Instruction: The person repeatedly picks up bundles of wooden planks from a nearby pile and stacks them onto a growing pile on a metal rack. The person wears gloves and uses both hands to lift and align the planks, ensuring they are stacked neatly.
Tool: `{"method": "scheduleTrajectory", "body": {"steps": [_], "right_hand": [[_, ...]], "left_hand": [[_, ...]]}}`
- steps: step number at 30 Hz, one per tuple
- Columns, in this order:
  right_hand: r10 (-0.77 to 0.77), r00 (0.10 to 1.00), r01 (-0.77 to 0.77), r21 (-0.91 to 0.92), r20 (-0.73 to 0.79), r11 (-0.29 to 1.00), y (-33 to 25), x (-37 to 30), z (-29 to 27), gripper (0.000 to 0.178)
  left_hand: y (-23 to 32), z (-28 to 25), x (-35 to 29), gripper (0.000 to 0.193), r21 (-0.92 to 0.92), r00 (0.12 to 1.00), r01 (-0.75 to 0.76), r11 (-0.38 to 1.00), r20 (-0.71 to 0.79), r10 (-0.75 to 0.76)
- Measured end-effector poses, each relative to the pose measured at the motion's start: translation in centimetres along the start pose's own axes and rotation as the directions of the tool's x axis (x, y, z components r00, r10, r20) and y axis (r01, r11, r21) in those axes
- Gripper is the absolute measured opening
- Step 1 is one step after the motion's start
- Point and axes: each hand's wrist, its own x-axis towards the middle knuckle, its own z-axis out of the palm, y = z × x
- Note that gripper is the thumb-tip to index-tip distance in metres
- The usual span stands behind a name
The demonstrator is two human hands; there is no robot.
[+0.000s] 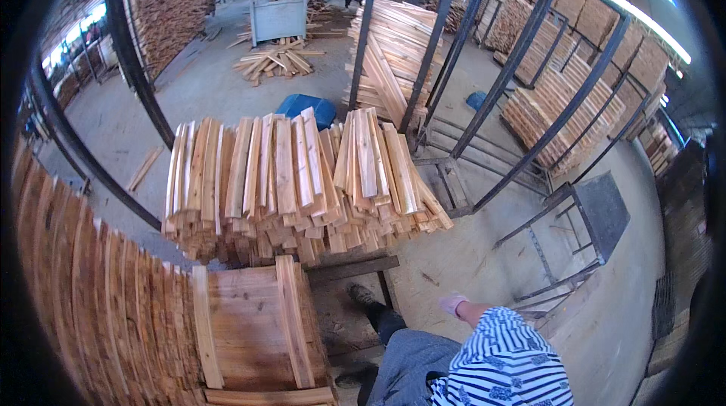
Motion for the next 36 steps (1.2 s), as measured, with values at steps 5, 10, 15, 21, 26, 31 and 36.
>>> {"method": "scheduleTrajectory", "body": {"steps": [5,10,15,21,26,31,36], "right_hand": [[0.147,0.979,0.006,0.733,-0.143,0.68,-8.9,-2.3,-15.4,0.067],[0.178,0.834,0.395,0.79,-0.523,0.47,-9.9,7.9,-31.2,0.089],[0.336,0.87,0.15,0.844,-0.36,0.515,-8.6,19.5,-44.7,0.1],[0.399,0.808,0.124,0.786,-0.434,0.605,-11.4,23.9,-48.0,0.09],[0.405,0.795,0.045,0.709,-0.452,0.703,-13.3,24.0,-49.0,0.091],[0.43,0.785,0.108,0.782,-0.446,0.614,-14.0,24.7,-48.2,0.085],[0.525,0.793,0.097,0.915,-0.31,0.392,-13.6,26.4,-48.5,0.097]], "left_hand": [[8.7,4.4,5.2,0.061,-0.071,0.934,0.096,0.993,0.351,-0.065],[14.5,16.1,16.9,0.064,-0.358,0.807,0.168,0.919,0.584,0.08],[28.4,19.6,31.3,0.05,-0.41,0.742,0.206,0.888,0.657,0.131],[38.2,28.0,50.2,0.074,0.008,0.817,-0.17,0.985,0.56,0.136],[40.2,35.1,56.8,0.09,0.27,0.919,-0.353,0.896,0.283,0.276],[43.8,36.9,55.5,0.094,0.335,0.96,-0.131,0.933,0.277,0.035],[43.1,35.5,58.1,0.102,0.235,0.884,-0.062,0.97,0.464,-0.056]]}}
